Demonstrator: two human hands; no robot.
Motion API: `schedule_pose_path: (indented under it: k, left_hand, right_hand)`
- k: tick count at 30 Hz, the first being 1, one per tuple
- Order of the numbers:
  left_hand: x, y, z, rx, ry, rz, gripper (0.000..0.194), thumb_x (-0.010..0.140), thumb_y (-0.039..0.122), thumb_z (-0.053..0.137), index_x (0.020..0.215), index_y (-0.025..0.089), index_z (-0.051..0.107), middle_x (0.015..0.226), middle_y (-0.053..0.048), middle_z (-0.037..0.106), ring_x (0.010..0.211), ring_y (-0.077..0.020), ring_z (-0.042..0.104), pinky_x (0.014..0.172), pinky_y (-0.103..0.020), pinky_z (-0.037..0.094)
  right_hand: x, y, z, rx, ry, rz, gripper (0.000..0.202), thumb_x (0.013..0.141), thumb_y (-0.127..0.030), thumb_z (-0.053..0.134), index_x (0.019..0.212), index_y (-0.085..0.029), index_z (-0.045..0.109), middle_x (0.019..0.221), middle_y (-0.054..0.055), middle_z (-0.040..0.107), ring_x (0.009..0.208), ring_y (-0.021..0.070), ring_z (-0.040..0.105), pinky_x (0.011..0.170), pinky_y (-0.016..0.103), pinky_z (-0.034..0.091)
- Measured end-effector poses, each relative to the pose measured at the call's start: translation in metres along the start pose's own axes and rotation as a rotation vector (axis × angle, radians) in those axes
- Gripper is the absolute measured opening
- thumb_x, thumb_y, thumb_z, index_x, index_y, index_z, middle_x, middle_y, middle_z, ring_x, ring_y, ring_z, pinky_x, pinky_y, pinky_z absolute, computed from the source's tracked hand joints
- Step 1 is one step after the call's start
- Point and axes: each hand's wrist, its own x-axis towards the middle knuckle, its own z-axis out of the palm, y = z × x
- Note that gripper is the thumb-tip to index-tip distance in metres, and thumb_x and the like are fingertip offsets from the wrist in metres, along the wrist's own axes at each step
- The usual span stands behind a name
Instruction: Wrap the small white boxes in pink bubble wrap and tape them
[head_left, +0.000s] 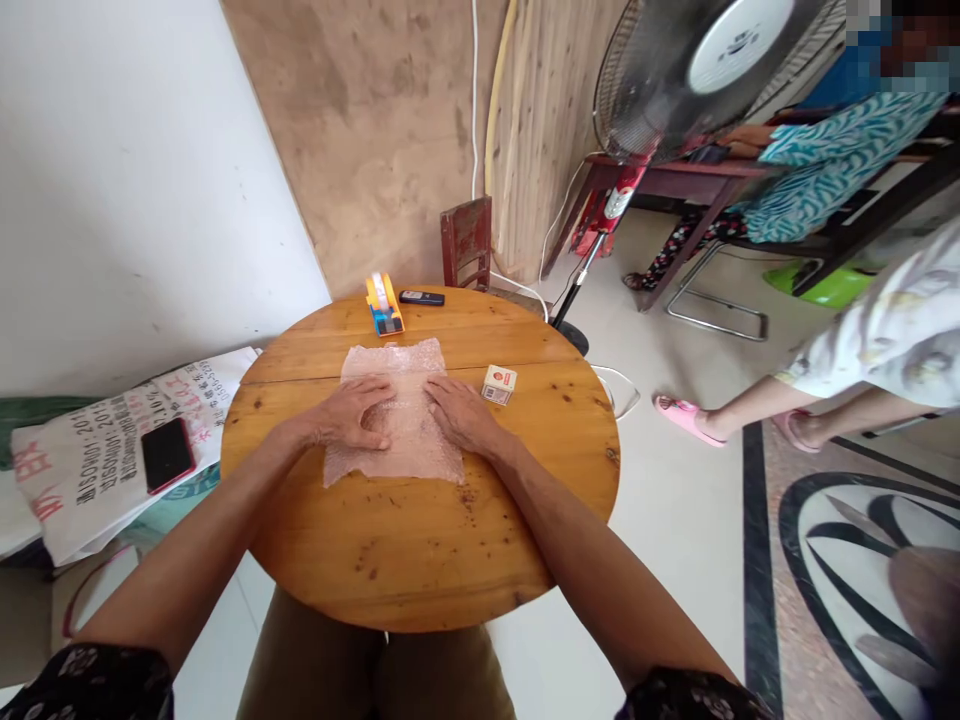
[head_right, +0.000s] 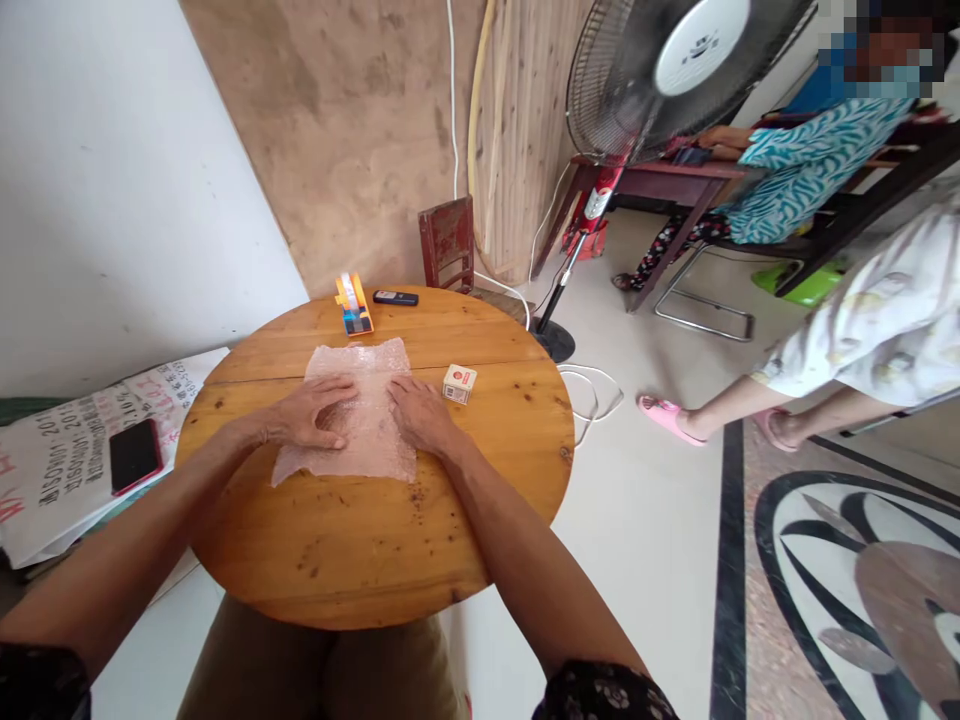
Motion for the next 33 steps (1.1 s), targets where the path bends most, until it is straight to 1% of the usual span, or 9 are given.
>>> schedule_pose_path:
  k: [5,9,13,15,18,23,29,31,33]
  left_hand:
    - [-0.007,0.018,0.005,-0.048,0.112,-0.012,0.079,0.079,0.056,0.064,0.144,0.015,0.044,0.155,-0.017,0.037,0.146,-0.0346,0.028,0.119,-0.051,0.022]
    - [-0.009,0.028,0.014,-0.101,0.112,-0.043,0.081,0.077,0.057,0.064,0.143,0.014,0.046,0.153,-0.018,0.041,0.144,-0.0362,0.031,0.117,-0.053,0.024]
    - [-0.009,0.026,0.023,-0.114,0.163,-0.013,0.076,0.078,0.055,0.063,0.142,0.018,0.047,0.154,-0.016,0.040,0.143,-0.0354,0.033,0.117,-0.054,0.023]
    - [-0.009,0.024,0.025,-0.112,0.175,-0.007,0.076,0.078,0.054,0.063,0.143,0.016,0.047,0.153,-0.017,0.040,0.142,-0.0365,0.033,0.116,-0.056,0.024]
    - [-0.009,0.024,0.026,-0.117,0.161,-0.016,0.079,0.076,0.052,0.066,0.143,0.015,0.047,0.154,-0.017,0.040,0.143,-0.0365,0.032,0.117,-0.054,0.023]
    - [-0.008,0.026,0.024,-0.157,0.138,-0.031,0.082,0.074,0.051,0.068,0.144,0.015,0.045,0.155,-0.015,0.038,0.144,-0.0348,0.029,0.119,-0.051,0.021]
    - [-0.009,0.028,0.026,-0.150,0.133,-0.024,0.082,0.074,0.048,0.068,0.145,0.017,0.042,0.155,-0.015,0.038,0.145,-0.0342,0.029,0.119,-0.052,0.021]
    - [-0.009,0.027,0.028,-0.146,0.140,-0.027,0.083,0.074,0.049,0.068,0.145,0.017,0.040,0.155,-0.016,0.037,0.145,-0.0355,0.029,0.118,-0.054,0.022]
    - [-0.009,0.025,0.030,-0.146,0.141,-0.026,0.086,0.074,0.052,0.068,0.146,0.014,0.038,0.154,-0.019,0.037,0.144,-0.0378,0.029,0.117,-0.056,0.023]
  right_hand:
    - [0.000,0.001,0.001,0.017,0.010,-0.010,0.042,0.096,-0.020,0.042,0.136,-0.012,0.053,0.147,0.015,0.048,0.136,0.0257,0.044,0.111,0.045,0.033]
    - [0.001,0.002,0.002,0.039,0.026,-0.027,0.042,0.095,-0.021,0.043,0.135,-0.012,0.054,0.145,0.016,0.050,0.135,0.0259,0.045,0.111,0.046,0.034]
    - [0.002,0.006,0.002,0.050,0.052,-0.028,0.040,0.093,-0.020,0.047,0.131,-0.013,0.058,0.143,0.016,0.053,0.133,0.0254,0.048,0.110,0.045,0.037]
    - [0.002,0.008,0.003,0.050,0.064,-0.028,0.037,0.093,-0.020,0.047,0.127,-0.014,0.060,0.141,0.015,0.055,0.131,0.0241,0.050,0.110,0.043,0.038]
    - [0.000,0.010,0.004,0.041,0.074,-0.021,0.035,0.094,-0.020,0.046,0.124,-0.014,0.062,0.138,0.014,0.058,0.128,0.0240,0.052,0.108,0.043,0.041]
    - [-0.004,0.014,0.007,0.056,0.110,-0.035,0.037,0.094,-0.022,0.045,0.125,-0.011,0.062,0.135,0.017,0.060,0.128,0.0259,0.053,0.109,0.045,0.041]
    - [-0.007,0.014,0.007,0.095,0.131,-0.027,0.034,0.095,-0.022,0.046,0.124,-0.014,0.063,0.135,0.016,0.060,0.126,0.0254,0.054,0.108,0.047,0.042]
    - [-0.008,0.012,0.006,0.102,0.131,-0.019,0.033,0.094,-0.020,0.048,0.122,-0.013,0.064,0.133,0.017,0.061,0.126,0.0251,0.055,0.108,0.046,0.042]
    - [-0.007,0.011,0.006,0.098,0.136,-0.009,0.032,0.093,-0.019,0.049,0.121,-0.015,0.064,0.133,0.016,0.062,0.125,0.0244,0.056,0.107,0.045,0.043]
